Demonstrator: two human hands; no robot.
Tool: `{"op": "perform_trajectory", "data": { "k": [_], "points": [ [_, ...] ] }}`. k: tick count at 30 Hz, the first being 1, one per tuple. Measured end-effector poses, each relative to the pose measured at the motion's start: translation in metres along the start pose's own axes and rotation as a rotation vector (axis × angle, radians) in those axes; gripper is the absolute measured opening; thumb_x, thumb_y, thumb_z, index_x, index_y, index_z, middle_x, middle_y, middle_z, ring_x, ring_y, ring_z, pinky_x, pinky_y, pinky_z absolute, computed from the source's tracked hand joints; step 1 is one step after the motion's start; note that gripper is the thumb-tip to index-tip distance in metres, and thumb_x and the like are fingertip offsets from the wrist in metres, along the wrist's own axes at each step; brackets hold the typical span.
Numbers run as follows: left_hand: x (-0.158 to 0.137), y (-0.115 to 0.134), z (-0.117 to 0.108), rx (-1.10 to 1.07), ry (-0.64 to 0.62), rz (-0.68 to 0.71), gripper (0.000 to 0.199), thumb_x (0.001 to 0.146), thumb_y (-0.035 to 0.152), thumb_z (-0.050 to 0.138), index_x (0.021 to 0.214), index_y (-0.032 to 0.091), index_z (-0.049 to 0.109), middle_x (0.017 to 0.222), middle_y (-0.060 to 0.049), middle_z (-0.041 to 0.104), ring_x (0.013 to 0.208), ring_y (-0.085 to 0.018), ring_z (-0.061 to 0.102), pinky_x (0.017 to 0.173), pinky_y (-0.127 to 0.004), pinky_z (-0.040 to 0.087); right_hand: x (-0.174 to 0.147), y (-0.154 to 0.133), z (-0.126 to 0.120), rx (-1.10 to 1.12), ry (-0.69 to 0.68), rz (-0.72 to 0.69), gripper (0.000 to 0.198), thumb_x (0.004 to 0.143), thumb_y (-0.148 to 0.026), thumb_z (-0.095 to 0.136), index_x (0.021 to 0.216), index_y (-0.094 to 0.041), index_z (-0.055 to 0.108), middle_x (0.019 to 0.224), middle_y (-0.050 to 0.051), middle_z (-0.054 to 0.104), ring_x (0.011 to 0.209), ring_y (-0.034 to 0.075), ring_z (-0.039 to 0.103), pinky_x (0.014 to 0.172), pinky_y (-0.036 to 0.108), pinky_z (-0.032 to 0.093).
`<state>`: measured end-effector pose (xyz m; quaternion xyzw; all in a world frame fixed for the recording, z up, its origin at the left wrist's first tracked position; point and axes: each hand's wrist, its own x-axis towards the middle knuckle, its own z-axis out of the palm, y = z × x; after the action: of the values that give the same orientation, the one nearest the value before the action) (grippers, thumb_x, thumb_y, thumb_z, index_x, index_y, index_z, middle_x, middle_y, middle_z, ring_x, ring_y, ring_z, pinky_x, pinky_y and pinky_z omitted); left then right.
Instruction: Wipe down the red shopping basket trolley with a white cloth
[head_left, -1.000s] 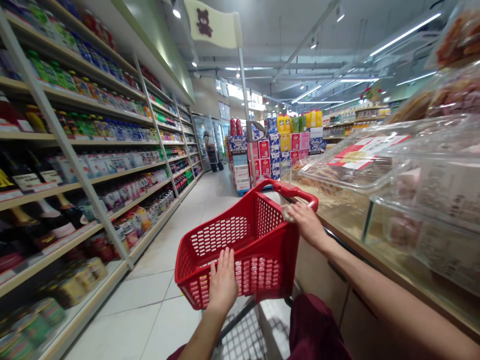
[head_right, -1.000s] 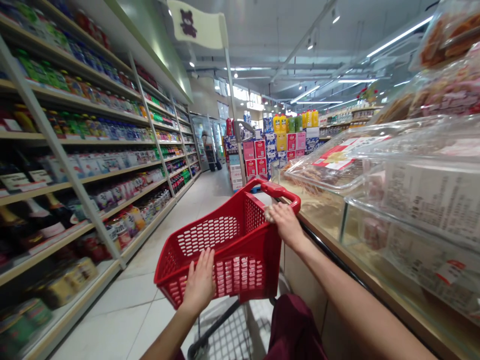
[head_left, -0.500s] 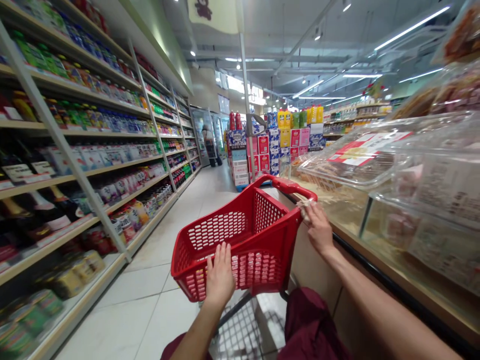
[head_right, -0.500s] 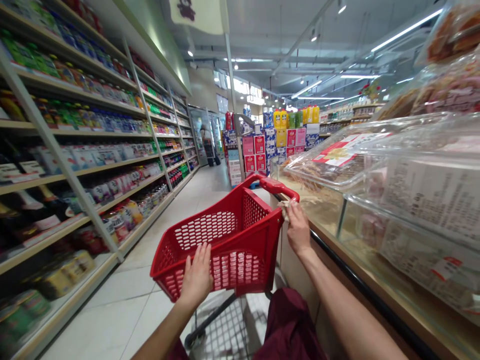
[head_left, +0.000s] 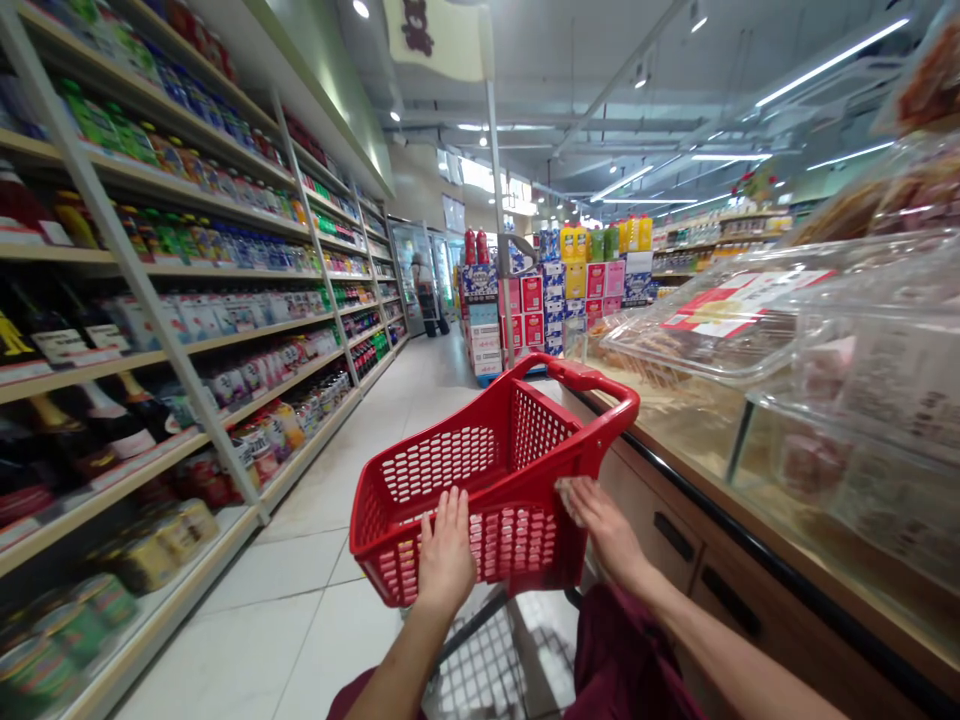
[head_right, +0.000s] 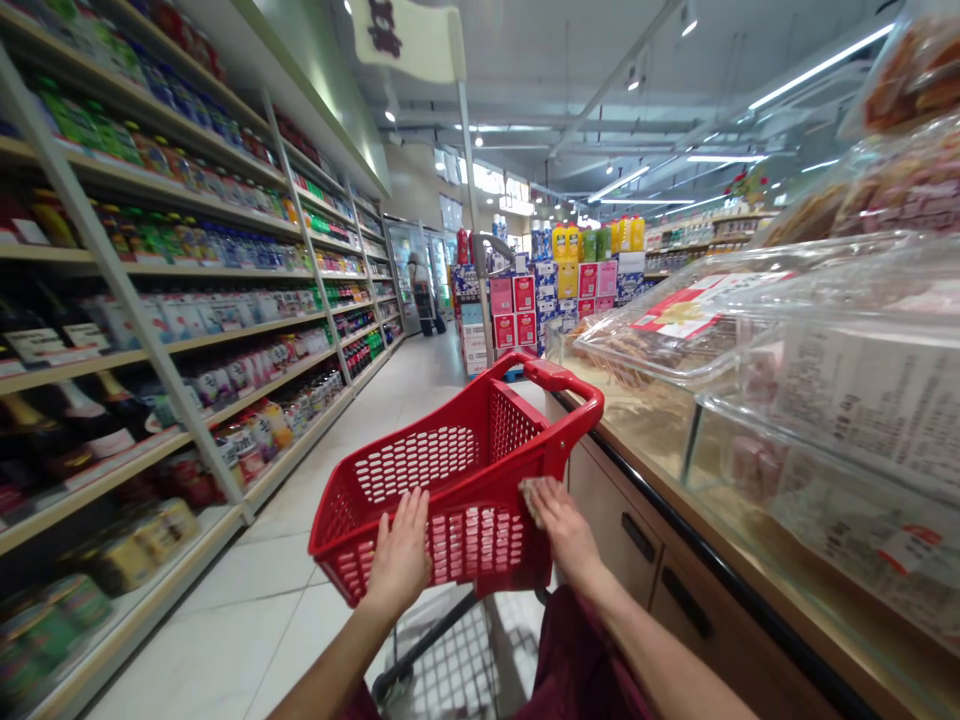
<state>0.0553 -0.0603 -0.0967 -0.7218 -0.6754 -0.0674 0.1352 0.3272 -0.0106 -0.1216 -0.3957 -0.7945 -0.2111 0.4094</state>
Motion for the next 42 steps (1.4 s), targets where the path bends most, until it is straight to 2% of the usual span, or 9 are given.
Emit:
{"op": "perform_trajectory", "data": {
  "k": [2, 6, 12, 15, 18, 24, 30, 36, 42],
  "points": [
    [-0.001, -0.001, 0.001, 0.004, 0.002, 0.004, 0.076, 0.061, 0.006, 0.036, 0.134, 0.011, 0.014, 0.143, -0.007, 0.015, 0.131, -0.020, 0.011, 0.105, -0.044, 0.017, 0.001, -0.011, 0.005, 0.029, -0.018, -0.049, 0.050, 0.081, -0.005, 0.032, 0.128, -0.024, 0.039, 0.123, 0.006, 0.051, 0.121, 0.019, 0.037, 0.094, 0.043, 0.041],
    [-0.001, -0.002, 0.002, 0.001, 0.021, -0.002, 0.078, 0.061, 0.008, 0.038, 0.135, 0.011, 0.013, 0.143, -0.007, 0.015, 0.131, -0.020, 0.010, 0.105, -0.043, 0.016, 0.038, -0.013, 0.002, -0.022, 0.140, 0.074, 0.048, 0.082, -0.005, 0.031, 0.126, -0.020, 0.042, 0.129, 0.009, 0.044, 0.126, 0.023, 0.026, 0.100, 0.051, 0.029],
    [-0.001, -0.005, 0.004, -0.052, 0.004, 0.009, 0.077, 0.061, 0.009, 0.037, 0.134, 0.012, 0.015, 0.143, -0.005, 0.014, 0.132, -0.019, 0.009, 0.106, -0.043, 0.014, 0.013, -0.029, 0.018, 0.065, -0.127, -0.208, 0.043, 0.086, -0.012, 0.034, 0.126, -0.025, 0.041, 0.122, 0.002, 0.052, 0.121, 0.018, 0.037, 0.095, 0.040, 0.041],
    [-0.004, -0.013, 0.007, -0.102, 0.017, 0.038, 0.075, 0.063, 0.010, 0.037, 0.134, 0.012, 0.015, 0.143, -0.005, 0.016, 0.132, -0.017, 0.009, 0.107, -0.040, 0.013, 0.020, -0.040, 0.018, 0.076, -0.095, -0.173, 0.042, 0.087, -0.012, 0.033, 0.127, -0.024, 0.040, 0.124, 0.004, 0.050, 0.123, 0.019, 0.034, 0.097, 0.043, 0.038],
    [-0.011, -0.024, 0.008, -0.120, 0.058, -0.001, 0.071, 0.065, 0.010, 0.037, 0.133, 0.010, 0.019, 0.143, -0.006, 0.019, 0.131, -0.016, 0.011, 0.107, -0.039, 0.013, 0.040, -0.052, 0.020, 0.057, -0.024, -0.126, 0.043, 0.087, -0.008, 0.031, 0.127, -0.020, 0.040, 0.127, 0.006, 0.046, 0.126, 0.021, 0.027, 0.100, 0.048, 0.032],
    [-0.024, -0.045, -0.003, -0.210, 0.003, 0.008, 0.069, 0.063, 0.008, 0.037, 0.131, 0.010, 0.026, 0.140, -0.005, 0.026, 0.130, -0.016, 0.017, 0.107, -0.036, 0.016, 0.024, -0.098, 0.046, 0.158, -0.172, -0.444, 0.039, 0.087, -0.013, 0.035, 0.124, -0.020, 0.044, 0.120, 0.003, 0.054, 0.120, 0.021, 0.038, 0.093, 0.040, 0.043],
    [-0.031, -0.083, -0.001, -0.307, 0.024, -0.276, 0.062, 0.064, 0.006, 0.036, 0.126, 0.010, 0.035, 0.135, -0.009, 0.037, 0.126, -0.018, 0.027, 0.105, -0.040, 0.021, 0.064, -0.124, 0.058, 0.139, -0.071, -0.322, 0.042, 0.086, -0.007, 0.031, 0.125, -0.016, 0.042, 0.128, 0.006, 0.045, 0.128, 0.023, 0.020, 0.102, 0.047, 0.029],
    [-0.042, -0.122, 0.019, -0.601, 0.103, -0.154, 0.067, 0.057, 0.001, 0.034, 0.123, 0.011, 0.040, 0.129, -0.009, 0.045, 0.123, -0.017, 0.034, 0.105, -0.038, 0.025, 0.035, -0.156, 0.089, 0.225, -0.260, -0.577, 0.032, 0.087, -0.015, 0.038, 0.115, -0.018, 0.053, 0.122, 0.004, 0.052, 0.123, 0.020, 0.033, 0.097, 0.040, 0.038],
    [-0.050, -0.144, 0.018, -0.650, 0.092, -0.209, 0.075, 0.054, -0.002, 0.029, 0.127, 0.011, 0.032, 0.130, -0.007, 0.043, 0.120, -0.011, 0.038, 0.103, -0.031, 0.029, 0.062, -0.207, 0.106, 0.260, -0.236, -0.528, 0.037, 0.087, -0.014, 0.037, 0.123, -0.015, 0.044, 0.129, 0.007, 0.044, 0.127, 0.022, 0.024, 0.102, 0.042, 0.030]
  ]
}}
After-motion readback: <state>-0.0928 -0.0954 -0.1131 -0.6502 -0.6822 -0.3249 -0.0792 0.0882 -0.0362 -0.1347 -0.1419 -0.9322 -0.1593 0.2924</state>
